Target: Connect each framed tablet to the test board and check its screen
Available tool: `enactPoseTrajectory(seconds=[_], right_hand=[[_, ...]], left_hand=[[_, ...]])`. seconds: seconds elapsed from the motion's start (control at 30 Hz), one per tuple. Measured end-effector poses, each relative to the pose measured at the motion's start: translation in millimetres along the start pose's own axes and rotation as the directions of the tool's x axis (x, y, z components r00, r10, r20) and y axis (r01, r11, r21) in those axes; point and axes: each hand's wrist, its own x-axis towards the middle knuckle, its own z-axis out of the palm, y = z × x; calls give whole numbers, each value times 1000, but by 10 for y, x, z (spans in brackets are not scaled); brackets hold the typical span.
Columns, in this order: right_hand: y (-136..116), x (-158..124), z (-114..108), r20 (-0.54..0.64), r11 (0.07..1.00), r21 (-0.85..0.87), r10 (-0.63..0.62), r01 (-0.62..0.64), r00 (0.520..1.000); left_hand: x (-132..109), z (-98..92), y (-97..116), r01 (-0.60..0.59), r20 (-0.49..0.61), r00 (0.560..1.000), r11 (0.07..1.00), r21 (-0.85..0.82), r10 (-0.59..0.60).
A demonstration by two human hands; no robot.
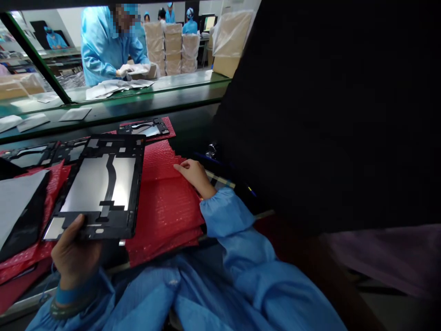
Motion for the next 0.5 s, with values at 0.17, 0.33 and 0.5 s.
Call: enactPoseTrajectory(seconds=[0.17,0.33,0.5], right_hand=[[-138,34,130,-12,999,-29,-35,35,999],[-242,58,164,-49,990,-111,-97,91,994],[-320,161,331,21,978,-151,-140,142,990]], left_hand=[[-75,86,41,-32,-93,995,998,-53,27],[-91,81,-2,-35,-96,995,996,-81,27],[-95,89,-121,4,-76,997,989,-146,-15]])
